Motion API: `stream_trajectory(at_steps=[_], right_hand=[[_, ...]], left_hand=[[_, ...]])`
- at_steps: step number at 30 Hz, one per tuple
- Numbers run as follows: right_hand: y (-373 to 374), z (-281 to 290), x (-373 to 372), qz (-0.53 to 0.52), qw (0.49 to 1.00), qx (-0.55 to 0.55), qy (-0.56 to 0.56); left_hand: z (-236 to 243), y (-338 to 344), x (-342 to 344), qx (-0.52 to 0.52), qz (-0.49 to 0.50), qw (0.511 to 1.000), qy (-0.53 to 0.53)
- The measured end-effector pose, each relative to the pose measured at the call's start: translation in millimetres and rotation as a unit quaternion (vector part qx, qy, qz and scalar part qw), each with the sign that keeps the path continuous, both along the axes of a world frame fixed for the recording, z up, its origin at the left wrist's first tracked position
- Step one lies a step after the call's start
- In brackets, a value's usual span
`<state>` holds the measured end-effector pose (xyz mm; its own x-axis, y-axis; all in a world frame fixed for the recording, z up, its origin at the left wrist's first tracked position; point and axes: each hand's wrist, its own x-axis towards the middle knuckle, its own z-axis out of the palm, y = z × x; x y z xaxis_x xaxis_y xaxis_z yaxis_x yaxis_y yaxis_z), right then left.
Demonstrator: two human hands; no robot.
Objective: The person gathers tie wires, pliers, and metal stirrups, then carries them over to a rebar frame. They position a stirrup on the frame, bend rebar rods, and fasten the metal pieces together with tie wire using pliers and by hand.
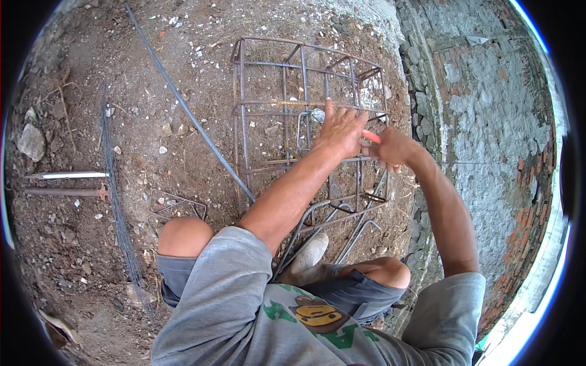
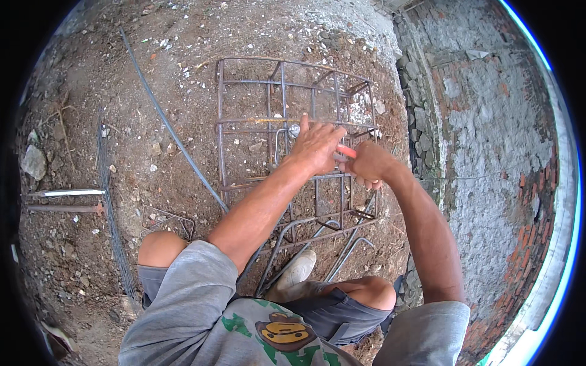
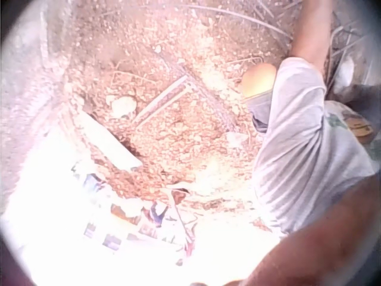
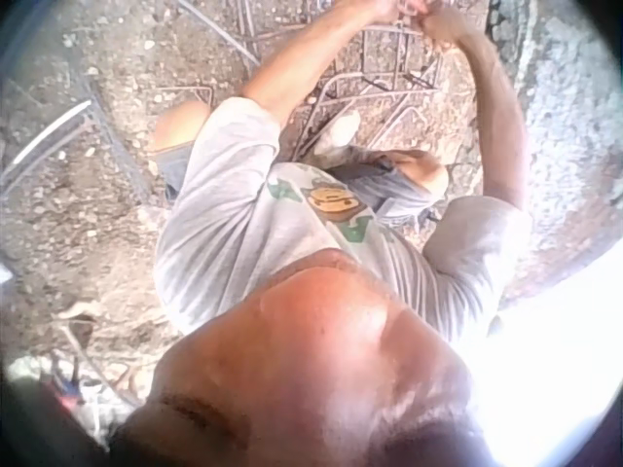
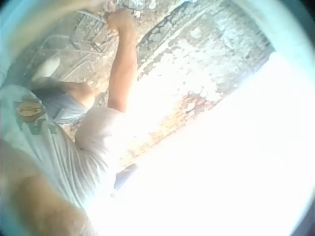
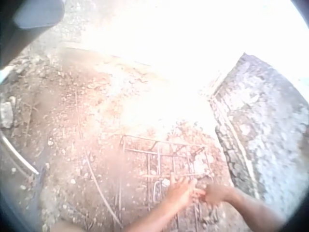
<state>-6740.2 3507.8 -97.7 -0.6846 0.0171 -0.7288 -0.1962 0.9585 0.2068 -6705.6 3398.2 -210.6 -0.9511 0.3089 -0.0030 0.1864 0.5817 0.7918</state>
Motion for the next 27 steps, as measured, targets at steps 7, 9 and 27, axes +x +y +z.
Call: stream_trajectory(at_steps=[7, 9, 27], right_hand=[[67.4, -5.4, 0.8, -0.319, 0.908, -0.200, -0.184], [86.5, -11.0, 25.7, -0.339, 0.884, -0.311, -0.084], [140.1, -67.3, 131.3, -0.424, 0.683, -0.573, -0.158]], left_hand=[[2.7, 17.6, 37.2, 0.010, 0.056, 0.998, 0.013], [7.3, 17.4, 43.6, 0.067, 0.159, 0.983, 0.057], [-10.7, 48.0, 89.9, 0.368, 0.264, 0.859, -0.240]])
